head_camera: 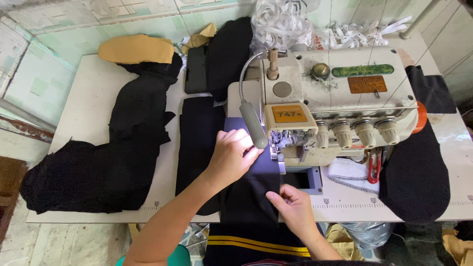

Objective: The person aligns and sews the edges of black fabric pieces using an industrial overlock machine, repeating the process with different fabric segments.

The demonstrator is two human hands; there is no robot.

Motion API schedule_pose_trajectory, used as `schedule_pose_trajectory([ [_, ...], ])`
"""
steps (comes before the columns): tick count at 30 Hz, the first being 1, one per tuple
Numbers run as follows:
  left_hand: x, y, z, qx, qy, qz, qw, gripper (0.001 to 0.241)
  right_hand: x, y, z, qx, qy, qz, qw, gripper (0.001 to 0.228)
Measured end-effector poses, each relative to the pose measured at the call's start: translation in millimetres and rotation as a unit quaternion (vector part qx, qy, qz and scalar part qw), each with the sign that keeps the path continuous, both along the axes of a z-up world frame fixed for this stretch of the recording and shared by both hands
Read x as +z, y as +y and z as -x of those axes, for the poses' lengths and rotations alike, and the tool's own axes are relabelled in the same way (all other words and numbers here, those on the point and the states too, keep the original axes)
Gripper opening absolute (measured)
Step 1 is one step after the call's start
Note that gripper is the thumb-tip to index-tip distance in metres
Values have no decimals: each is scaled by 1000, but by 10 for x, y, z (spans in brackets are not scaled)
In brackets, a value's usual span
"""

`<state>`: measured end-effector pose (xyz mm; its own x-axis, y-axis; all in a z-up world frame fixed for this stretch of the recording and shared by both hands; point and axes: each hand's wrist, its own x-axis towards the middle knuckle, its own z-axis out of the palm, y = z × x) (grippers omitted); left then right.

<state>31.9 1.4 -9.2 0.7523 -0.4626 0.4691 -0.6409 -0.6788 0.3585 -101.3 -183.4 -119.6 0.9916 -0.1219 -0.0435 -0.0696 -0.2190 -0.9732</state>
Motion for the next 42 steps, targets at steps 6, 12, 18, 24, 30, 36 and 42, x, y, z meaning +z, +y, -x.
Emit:
schedule_pose_trajectory([
  [6, 7, 24, 8, -11, 18, -12, 1000, 29, 20, 20, 55, 16, 23, -66, 997, 40],
  [12, -17, 30, 3, -14, 25, -7, 1000, 41, 82, 30, 76, 18, 33, -66, 997, 42],
  [18, -51, 29, -6, -17, 27, 6, 999, 45, 83, 32, 88, 18, 19, -52, 998, 46],
  [24, 8, 26, 35, -41, 30, 8, 999, 9, 16, 25, 115, 13, 13, -39, 999, 45],
  [30, -10, -10, 47, -45, 5, 24, 999, 6, 30, 16, 138, -2, 6, -53, 999, 41],
  [36, -68, -29, 37, -48, 8, 40, 998, 7, 33, 19, 159, -12, 6, -34, 999, 40],
  [42, -51, -46, 19, -46, 2, 42, 998, 8, 88, 15, 117, -1, 11, -40, 999, 40],
])
